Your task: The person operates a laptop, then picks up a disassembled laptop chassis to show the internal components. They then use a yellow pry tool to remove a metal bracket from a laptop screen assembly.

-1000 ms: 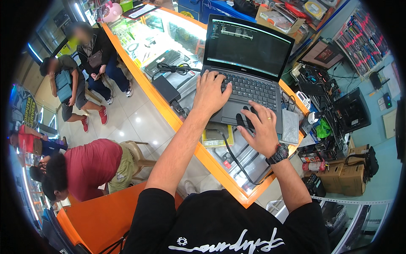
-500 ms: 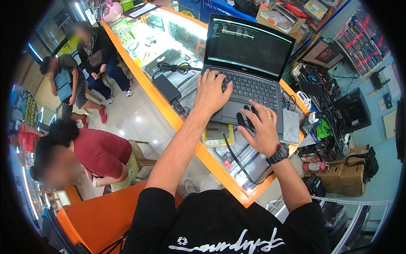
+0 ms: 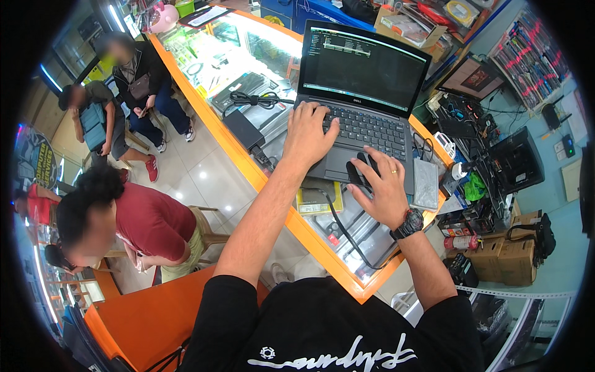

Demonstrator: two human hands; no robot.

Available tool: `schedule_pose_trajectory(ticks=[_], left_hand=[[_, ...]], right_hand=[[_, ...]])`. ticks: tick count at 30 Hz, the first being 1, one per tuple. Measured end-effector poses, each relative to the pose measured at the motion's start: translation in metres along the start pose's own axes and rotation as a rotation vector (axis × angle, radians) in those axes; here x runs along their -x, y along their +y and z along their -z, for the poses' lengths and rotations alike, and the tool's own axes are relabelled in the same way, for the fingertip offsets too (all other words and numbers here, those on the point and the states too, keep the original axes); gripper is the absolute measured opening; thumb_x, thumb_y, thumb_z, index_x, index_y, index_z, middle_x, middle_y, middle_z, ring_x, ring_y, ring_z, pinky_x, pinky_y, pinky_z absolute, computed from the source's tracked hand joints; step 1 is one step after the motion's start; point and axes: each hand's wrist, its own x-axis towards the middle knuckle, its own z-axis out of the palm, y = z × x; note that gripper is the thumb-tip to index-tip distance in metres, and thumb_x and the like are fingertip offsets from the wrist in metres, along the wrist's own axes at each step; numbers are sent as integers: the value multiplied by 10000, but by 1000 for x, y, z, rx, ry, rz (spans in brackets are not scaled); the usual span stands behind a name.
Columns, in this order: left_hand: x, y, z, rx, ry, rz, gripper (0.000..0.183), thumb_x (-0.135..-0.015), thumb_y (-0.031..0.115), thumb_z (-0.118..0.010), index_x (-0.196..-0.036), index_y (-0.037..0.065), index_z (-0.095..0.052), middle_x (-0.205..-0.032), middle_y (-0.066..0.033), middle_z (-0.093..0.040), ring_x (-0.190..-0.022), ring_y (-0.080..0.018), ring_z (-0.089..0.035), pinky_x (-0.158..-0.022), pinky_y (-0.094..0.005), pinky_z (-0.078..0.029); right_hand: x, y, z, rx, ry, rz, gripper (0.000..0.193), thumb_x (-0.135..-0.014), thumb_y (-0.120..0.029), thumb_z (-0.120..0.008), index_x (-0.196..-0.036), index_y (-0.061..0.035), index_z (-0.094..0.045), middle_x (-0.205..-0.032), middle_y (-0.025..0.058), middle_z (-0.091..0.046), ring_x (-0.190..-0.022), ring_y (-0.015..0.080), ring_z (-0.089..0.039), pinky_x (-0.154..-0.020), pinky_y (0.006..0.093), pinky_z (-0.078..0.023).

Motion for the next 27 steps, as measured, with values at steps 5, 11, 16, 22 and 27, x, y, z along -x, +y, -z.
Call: schedule_pose_trajectory(ticks=[5, 11, 16, 22, 27], left_hand=[[0, -1, 0, -2, 7, -3, 355, -968, 287, -684, -1183, 7, -719, -1226, -154, -657, -1190, -349, -601, -1068, -476, -444], [1, 0, 0, -9, -12, 7, 359, -975, 290, -679, -1190, 4, -715, -1236, -159, -652, -1200, -346, -597, -1075, -477, -438], [1, 0, 0, -25, -10, 0, 362, -977, 292, -676, -1193, 4, -714, -1245, -160, -651, -1210, -347, -594, -1081, -479, -435], [1, 1, 3, -22, -28, 16, 362, -976, 288, -674, -1193, 3, -716, -1249, -159, -651, -1210, -344, -595, -1077, -479, -438], [1, 1, 1, -16, -17, 6, 366, -970, 287, -678, -1195, 1, -717, -1247, -157, -653, -1207, -343, -596, -1073, -479, -440]], right_hand=[[0, 1, -2, 9, -9, -11, 569, -874, -324, -798, -1400, -173, -640, -1528, 130, -507, -1407, 327, -472, -1175, 557, -301], [0, 1, -1, -10, -4, -2, 452, -870, -288, -809, -1293, -172, -698, -1514, 123, -520, -1399, 323, -481, -1170, 550, -308], [0, 1, -1, -31, 6, 3, 387, -868, -266, -815, -1234, -181, -720, -1503, 124, -527, -1394, 324, -487, -1167, 546, -311], [0, 0, -1, -11, -11, -14, 453, -880, -311, -805, -1303, -196, -691, -1526, 134, -505, -1416, 335, -464, -1177, 562, -293], [0, 1, -2, 23, -36, -21, 506, -911, -378, -770, -1375, -209, -659, -1556, 155, -476, -1450, 342, -427, -1188, 575, -271]])
